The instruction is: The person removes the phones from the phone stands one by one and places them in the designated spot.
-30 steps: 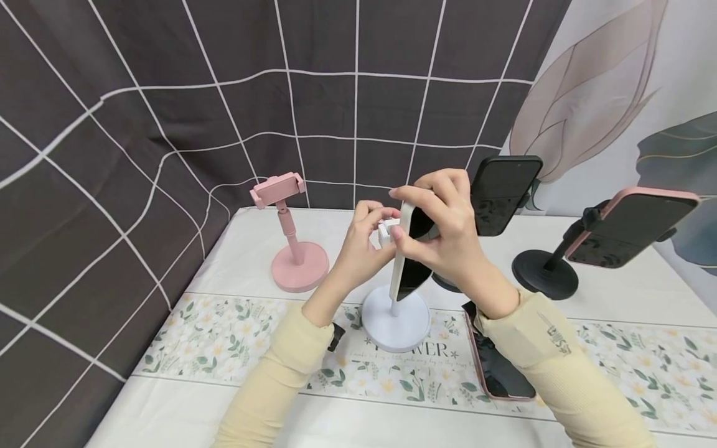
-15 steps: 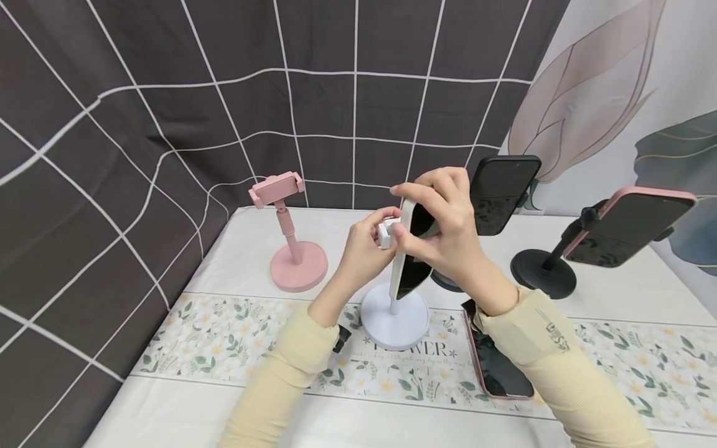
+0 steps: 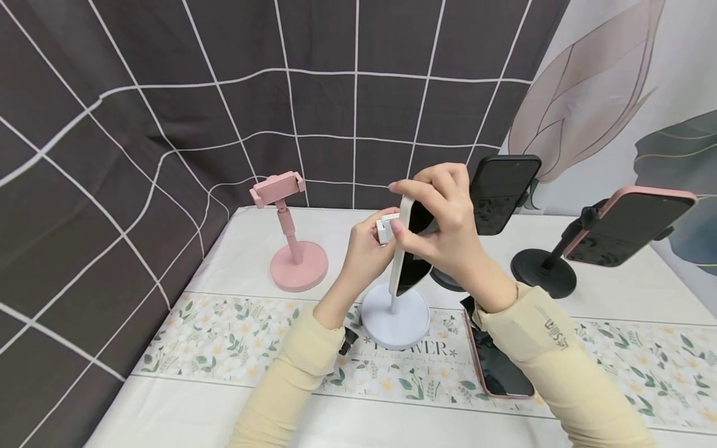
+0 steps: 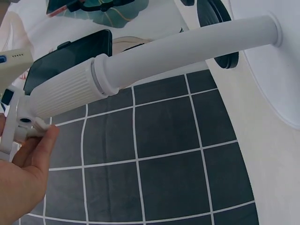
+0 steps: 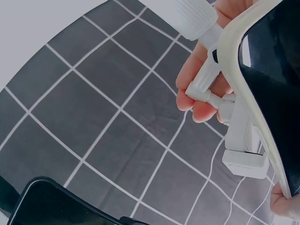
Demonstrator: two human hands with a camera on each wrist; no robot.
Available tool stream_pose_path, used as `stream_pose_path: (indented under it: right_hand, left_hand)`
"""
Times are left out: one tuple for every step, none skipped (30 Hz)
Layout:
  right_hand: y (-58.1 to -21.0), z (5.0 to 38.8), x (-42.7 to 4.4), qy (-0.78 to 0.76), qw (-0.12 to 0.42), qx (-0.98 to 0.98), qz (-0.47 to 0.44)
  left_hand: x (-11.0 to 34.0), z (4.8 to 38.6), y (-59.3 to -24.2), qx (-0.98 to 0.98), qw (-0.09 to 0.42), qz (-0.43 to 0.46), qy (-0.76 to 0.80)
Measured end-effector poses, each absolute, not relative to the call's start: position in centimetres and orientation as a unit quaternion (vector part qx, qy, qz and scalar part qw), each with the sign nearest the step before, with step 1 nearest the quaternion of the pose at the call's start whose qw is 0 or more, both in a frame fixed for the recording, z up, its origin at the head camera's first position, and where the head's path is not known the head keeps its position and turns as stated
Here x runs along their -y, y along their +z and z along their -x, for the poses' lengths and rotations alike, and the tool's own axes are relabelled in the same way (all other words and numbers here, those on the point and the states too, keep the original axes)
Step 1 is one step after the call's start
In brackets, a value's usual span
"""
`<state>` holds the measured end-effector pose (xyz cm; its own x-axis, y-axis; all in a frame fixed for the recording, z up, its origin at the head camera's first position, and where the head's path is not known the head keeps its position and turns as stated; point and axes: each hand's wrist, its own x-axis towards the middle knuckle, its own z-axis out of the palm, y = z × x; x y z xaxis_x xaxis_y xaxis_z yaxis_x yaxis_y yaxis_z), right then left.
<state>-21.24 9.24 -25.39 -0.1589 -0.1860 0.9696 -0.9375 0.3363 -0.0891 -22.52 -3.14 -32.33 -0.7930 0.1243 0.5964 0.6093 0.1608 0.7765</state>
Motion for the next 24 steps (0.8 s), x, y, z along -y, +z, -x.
stream_pose_path:
  right_hand:
    - [-25.4, 21.3, -9.2, 0.384, 0.488, 0.657, -0.428]
    - [-25.4, 21.3, -9.3, 0.383, 0.488, 0.657, -0.428]
    - [-25.4, 21.3, -9.3, 0.382, 0.489, 0.658, -0.427]
    - [-25.4, 21.3, -9.3, 0.382, 0.489, 0.658, -0.427]
    - [-25.3, 21.3, -9.4, 0.382, 0.489, 0.658, -0.426]
    - [-25.3, 21.3, -9.4, 0.384, 0.489, 0.658, -0.425]
    - [-25.2, 21.2, -9.5, 0.384, 0.489, 0.657, -0.426]
    - [-25.2, 21.2, -9.5, 0.385, 0.49, 0.656, -0.425]
    - [-25.1, 21.1, -9.5, 0.387, 0.49, 0.656, -0.424]
    - [-25.1, 21.0, -9.6, 0.389, 0.49, 0.655, -0.423]
    - [-25.1, 21.0, -9.7, 0.391, 0.49, 0.656, -0.421]
    - [-25.0, 20.9, -9.7, 0.393, 0.49, 0.656, -0.418]
    - [-25.0, 20.8, -9.8, 0.397, 0.49, 0.656, -0.416]
    - [-25.0, 20.7, -9.9, 0.401, 0.49, 0.655, -0.412]
    - [-24.9, 20.6, -10.0, 0.405, 0.491, 0.655, -0.408]
    - [-24.9, 20.4, -10.1, 0.408, 0.491, 0.654, -0.405]
    - [-24.9, 20.3, -10.2, 0.412, 0.493, 0.653, -0.401]
    - [-24.9, 20.2, -10.3, 0.415, 0.495, 0.651, -0.398]
    - [-24.9, 20.2, -10.4, 0.418, 0.497, 0.651, -0.394]
    - [-25.0, 20.1, -10.6, 0.418, 0.499, 0.651, -0.391]
    - [-25.0, 20.0, -10.7, 0.418, 0.501, 0.651, -0.388]
    - [-25.1, 20.0, -10.9, 0.417, 0.503, 0.651, -0.386]
    - [-25.2, 20.0, -11.1, 0.416, 0.504, 0.652, -0.384]
    - [-25.2, 19.9, -11.3, 0.414, 0.505, 0.655, -0.382]
  left_hand:
    - [3.1, 22.5, -32.3, 0.734, 0.202, 0.249, -0.599]
    - [3.1, 22.4, -32.2, 0.733, 0.202, 0.248, -0.601]
    - [3.1, 22.4, -32.2, 0.732, 0.201, 0.247, -0.602]
    - [3.0, 22.4, -32.2, 0.732, 0.2, 0.246, -0.603]
    - [3.0, 22.4, -32.2, 0.732, 0.198, 0.245, -0.604]
    - [3.0, 22.4, -32.2, 0.733, 0.198, 0.244, -0.603]
    - [3.0, 22.3, -32.2, 0.734, 0.198, 0.243, -0.603]
    - [3.0, 22.3, -32.2, 0.735, 0.198, 0.241, -0.602]
    - [3.0, 22.3, -32.2, 0.736, 0.199, 0.239, -0.601]
    - [3.0, 22.3, -32.2, 0.737, 0.2, 0.237, -0.601]
    - [2.9, 22.2, -32.2, 0.737, 0.201, 0.234, -0.602]
    - [2.8, 22.2, -32.3, 0.737, 0.204, 0.231, -0.602]
    - [2.7, 22.2, -32.3, 0.737, 0.208, 0.227, -0.602]
    - [2.6, 22.1, -32.4, 0.736, 0.212, 0.223, -0.603]
    - [2.5, 22.0, -32.4, 0.736, 0.217, 0.219, -0.603]
    - [2.4, 22.0, -32.5, 0.736, 0.222, 0.216, -0.602]
    - [2.3, 21.9, -32.6, 0.736, 0.227, 0.213, -0.602]
    - [2.1, 21.8, -32.6, 0.736, 0.231, 0.211, -0.6]
    - [2.1, 21.8, -32.7, 0.737, 0.236, 0.208, -0.598]
    - [2.0, 21.7, -32.7, 0.738, 0.238, 0.205, -0.597]
    - [1.9, 21.7, -32.8, 0.74, 0.239, 0.201, -0.596]
    - [1.9, 21.7, -32.8, 0.74, 0.239, 0.198, -0.596]
    - [1.9, 21.7, -32.8, 0.741, 0.236, 0.194, -0.598]
    - [1.9, 21.6, -32.8, 0.742, 0.233, 0.191, -0.599]
